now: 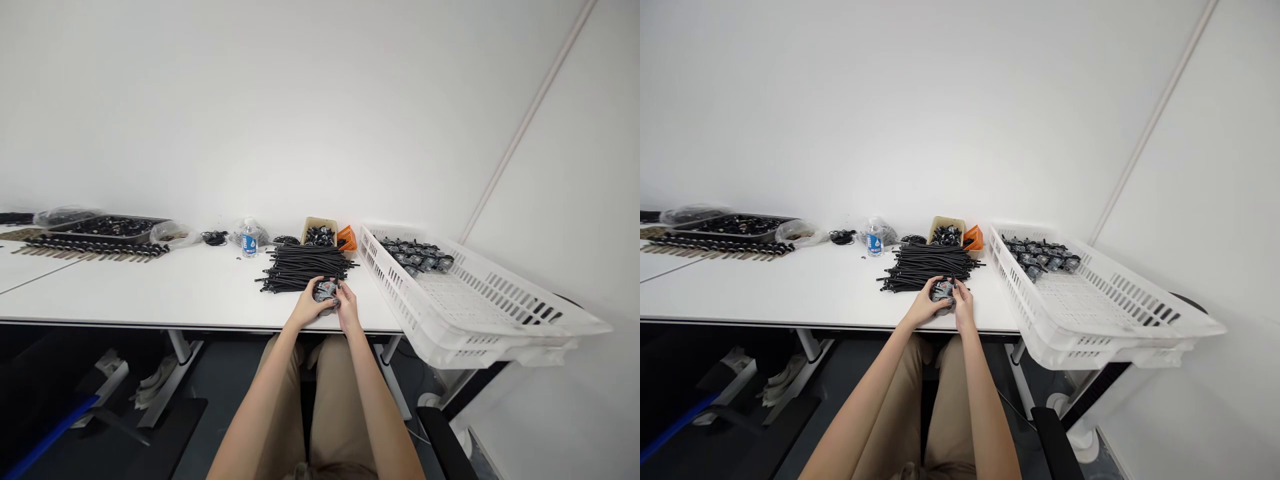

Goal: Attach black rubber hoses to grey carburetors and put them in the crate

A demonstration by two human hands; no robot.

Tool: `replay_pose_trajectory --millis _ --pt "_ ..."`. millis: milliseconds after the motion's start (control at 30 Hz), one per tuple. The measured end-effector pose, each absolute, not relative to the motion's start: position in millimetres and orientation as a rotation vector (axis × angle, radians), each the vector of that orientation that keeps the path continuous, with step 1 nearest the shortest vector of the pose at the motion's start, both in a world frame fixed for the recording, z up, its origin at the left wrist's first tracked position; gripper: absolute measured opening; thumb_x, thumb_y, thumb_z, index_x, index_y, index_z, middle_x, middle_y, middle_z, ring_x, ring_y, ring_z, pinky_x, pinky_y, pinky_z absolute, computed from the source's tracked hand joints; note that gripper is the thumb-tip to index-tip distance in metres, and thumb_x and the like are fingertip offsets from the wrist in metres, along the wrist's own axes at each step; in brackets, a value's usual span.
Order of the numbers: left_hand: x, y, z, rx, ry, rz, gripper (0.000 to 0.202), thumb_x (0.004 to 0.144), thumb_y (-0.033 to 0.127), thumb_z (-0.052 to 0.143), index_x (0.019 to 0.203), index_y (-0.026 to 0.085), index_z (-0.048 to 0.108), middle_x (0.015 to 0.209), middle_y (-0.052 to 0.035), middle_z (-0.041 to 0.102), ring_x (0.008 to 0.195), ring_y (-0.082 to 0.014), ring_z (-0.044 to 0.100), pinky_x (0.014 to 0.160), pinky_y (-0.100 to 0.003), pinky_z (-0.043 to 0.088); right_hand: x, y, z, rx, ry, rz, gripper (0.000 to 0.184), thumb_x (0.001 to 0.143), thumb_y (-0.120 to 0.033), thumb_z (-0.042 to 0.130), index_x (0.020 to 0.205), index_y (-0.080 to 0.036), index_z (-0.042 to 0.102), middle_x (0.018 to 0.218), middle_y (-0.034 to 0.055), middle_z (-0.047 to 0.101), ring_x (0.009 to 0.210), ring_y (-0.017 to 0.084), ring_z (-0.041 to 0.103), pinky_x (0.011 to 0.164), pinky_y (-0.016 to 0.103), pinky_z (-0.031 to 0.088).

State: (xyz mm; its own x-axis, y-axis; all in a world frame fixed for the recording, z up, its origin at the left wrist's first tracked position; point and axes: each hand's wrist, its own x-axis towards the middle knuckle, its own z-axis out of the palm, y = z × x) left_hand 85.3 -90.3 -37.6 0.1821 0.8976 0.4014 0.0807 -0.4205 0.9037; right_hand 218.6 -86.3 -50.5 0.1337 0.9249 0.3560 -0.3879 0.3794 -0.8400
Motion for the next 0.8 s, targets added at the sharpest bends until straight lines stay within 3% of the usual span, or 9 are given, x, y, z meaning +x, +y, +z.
replay_pose_trajectory --millis 800 --pt "85.9 -89.5 -38.4 1.681 0.918 1.336 0.075 0.066 0.03 0.083 0.13 0.019 0.048 0.124 -0.0114 0.062 0.116 -0.025 0.059 0.104 -0.041 0.044 220.5 -81.2 -54.2 -0.661 -1.007 1.027 0.035 0.071 -0.037 0.073 0.103 -0.023 0.073 0.11 0.0055 0.075 0.105 0.024 0.068 0.101 0.043 0.049"
